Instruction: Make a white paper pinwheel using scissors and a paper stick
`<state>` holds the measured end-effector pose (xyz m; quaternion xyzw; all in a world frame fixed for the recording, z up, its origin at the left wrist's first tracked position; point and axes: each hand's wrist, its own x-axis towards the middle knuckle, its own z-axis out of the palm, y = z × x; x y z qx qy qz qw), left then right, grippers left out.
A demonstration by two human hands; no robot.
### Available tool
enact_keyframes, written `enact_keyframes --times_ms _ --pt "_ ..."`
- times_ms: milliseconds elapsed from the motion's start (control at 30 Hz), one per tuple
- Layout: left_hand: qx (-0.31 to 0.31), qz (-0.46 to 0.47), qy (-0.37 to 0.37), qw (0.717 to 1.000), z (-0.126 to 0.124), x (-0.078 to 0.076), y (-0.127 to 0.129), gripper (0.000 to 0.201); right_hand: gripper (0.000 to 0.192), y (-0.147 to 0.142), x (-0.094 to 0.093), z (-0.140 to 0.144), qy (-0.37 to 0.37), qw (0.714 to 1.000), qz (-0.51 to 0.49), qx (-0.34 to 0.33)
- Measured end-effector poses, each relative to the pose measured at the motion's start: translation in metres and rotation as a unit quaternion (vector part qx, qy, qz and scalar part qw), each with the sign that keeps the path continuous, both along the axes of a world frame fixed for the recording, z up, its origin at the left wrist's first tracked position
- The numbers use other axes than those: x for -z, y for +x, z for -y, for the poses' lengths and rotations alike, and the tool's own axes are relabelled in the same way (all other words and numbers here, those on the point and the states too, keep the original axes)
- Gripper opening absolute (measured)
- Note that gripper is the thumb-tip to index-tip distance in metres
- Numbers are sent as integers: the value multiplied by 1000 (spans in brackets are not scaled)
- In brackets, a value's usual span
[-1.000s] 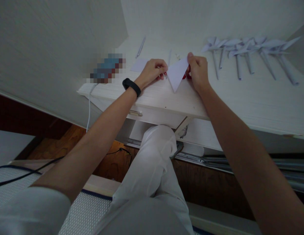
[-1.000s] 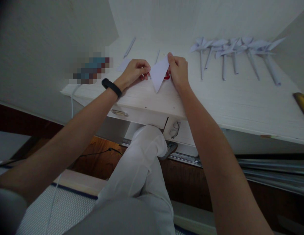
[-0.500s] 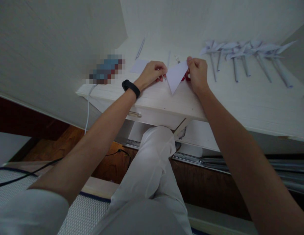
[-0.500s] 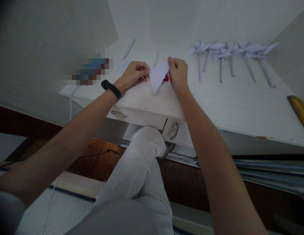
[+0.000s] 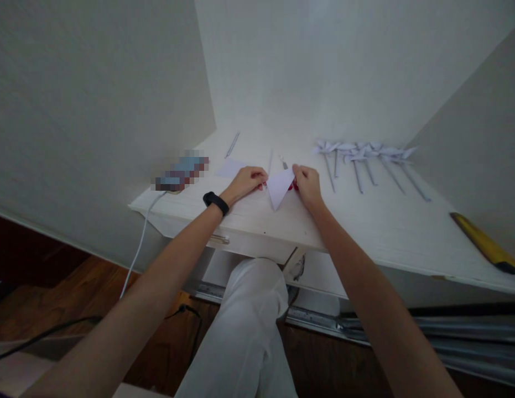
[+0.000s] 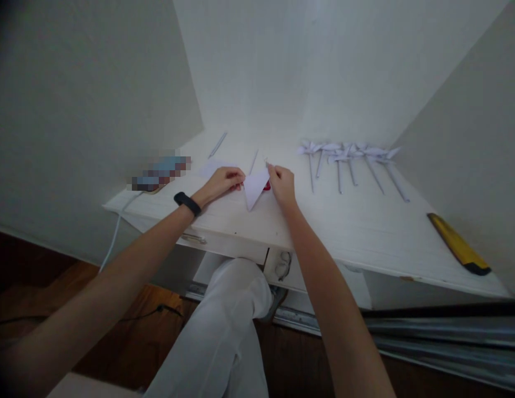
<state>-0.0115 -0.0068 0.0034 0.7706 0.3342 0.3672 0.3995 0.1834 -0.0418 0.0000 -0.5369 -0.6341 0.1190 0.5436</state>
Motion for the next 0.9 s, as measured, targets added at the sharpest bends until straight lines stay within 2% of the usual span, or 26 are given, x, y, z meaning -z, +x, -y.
enact_keyframes --times_ms 200,367,600,900 --pt "-12 -17 -5 1000 4 -4 -1 16 41 -1 -1 1 -12 1000 -5 -1" --pt "-15 -13 -11 1000 1 0 -1 17 40 -1 0 -1 -15 1000 -11 6" --pt "-3 -4 -23 1000 1 -1 -2 18 40 -2 -2 0 -3 1000 -17 15" --pt "-18 -20 -22 999 3 -3 -1 22 37 -3 -2 0 3 999 -28 19"
